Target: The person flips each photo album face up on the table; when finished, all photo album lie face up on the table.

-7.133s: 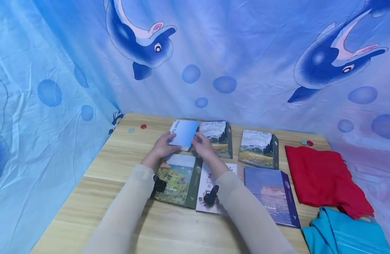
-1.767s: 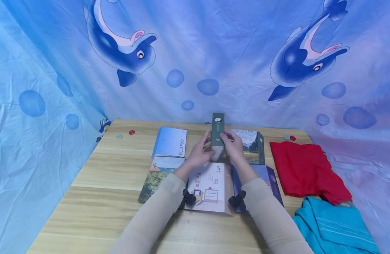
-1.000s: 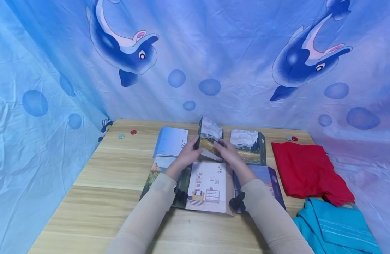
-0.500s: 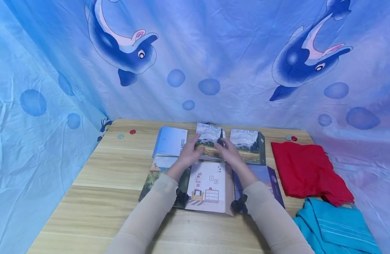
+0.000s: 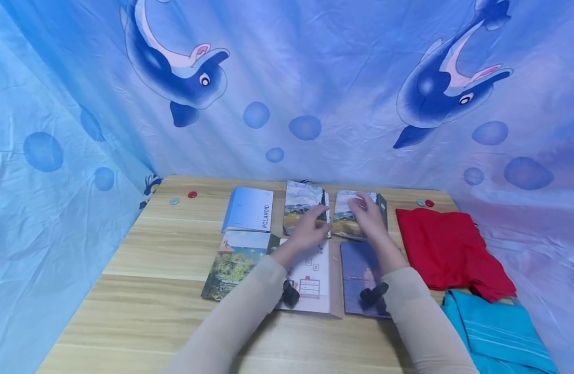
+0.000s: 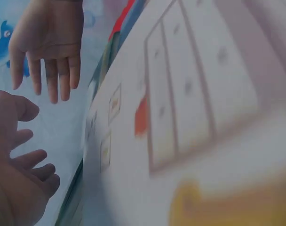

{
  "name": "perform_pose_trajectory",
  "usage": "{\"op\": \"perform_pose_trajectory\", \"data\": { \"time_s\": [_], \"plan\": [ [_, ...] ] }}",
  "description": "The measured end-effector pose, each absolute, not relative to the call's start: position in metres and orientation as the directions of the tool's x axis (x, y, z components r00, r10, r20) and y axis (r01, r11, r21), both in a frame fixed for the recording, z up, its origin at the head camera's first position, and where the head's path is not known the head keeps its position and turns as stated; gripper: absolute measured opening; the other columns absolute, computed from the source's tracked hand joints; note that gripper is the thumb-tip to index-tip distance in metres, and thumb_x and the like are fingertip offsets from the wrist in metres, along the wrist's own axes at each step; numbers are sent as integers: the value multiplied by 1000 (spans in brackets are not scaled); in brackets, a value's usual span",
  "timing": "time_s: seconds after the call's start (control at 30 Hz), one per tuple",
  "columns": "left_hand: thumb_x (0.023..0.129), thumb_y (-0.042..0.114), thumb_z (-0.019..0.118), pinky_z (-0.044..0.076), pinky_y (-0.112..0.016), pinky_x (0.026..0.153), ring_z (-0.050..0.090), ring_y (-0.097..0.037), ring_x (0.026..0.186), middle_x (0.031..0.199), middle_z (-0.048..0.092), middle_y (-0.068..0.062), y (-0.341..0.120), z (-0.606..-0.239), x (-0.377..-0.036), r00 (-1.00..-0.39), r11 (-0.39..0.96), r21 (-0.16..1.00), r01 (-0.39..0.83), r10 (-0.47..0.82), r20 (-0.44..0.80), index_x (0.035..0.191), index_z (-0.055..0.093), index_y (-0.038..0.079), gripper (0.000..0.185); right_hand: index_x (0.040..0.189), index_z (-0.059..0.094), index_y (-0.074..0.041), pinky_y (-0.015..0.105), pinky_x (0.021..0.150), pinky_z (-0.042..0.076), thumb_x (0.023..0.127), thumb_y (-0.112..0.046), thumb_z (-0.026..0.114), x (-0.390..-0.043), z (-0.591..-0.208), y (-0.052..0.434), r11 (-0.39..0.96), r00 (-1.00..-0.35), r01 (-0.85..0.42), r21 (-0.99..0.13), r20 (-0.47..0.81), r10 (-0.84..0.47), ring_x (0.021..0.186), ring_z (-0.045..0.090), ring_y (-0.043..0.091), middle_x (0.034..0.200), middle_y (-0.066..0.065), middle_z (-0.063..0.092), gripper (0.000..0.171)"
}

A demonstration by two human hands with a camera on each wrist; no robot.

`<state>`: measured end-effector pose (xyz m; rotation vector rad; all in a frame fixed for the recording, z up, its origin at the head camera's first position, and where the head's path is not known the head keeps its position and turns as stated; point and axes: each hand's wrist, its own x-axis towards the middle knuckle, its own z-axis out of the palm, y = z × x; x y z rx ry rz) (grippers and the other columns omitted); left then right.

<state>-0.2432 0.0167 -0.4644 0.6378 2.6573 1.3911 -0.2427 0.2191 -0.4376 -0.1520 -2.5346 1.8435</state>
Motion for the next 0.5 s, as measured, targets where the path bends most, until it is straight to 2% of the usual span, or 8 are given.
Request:
{"op": "perform_pose_trajectory", "data": {
  "time_s": [0.17,0.27,0.4,0.5],
  "plan": [
    [102,22,59,33,-44,119,39,-31,145,158,40,-15,37,-464,-244,-905,498,806,320,413,103,150,46,5,53,161,25,-9,54,117,33,104,-41,54,-239,-440,249,312,-992,94,-945,-65,104,145,34,37,157,21,38,71],
    [104,24,57,35,-45,117,41,-30,143,158,40,-13,49,-465,-246,-902,487,825,287,428,61,152,45,7,53,161,24,-7,54,118,31,104,-42,53,-238,-443,263,337,-987,117,-934,-73,142,147,32,37,158,22,36,73],
    [104,26,55,32,-45,119,36,-31,146,161,36,-14,65,-468,-249,-897,492,835,244,442,2,154,41,7,55,159,27,-2,53,118,31,104,-38,54,-237,-452,277,365,-977,150,-919,-80,200,146,33,40,157,26,37,71],
    [104,29,55,25,-44,122,29,-32,150,163,30,-16,74,-471,-250,-906,526,825,207,421,-41,155,40,5,58,157,30,-1,55,117,32,105,-36,53,-236,-458,284,367,-969,193,-910,-117,218,144,35,42,155,27,37,66]
  ]
}}
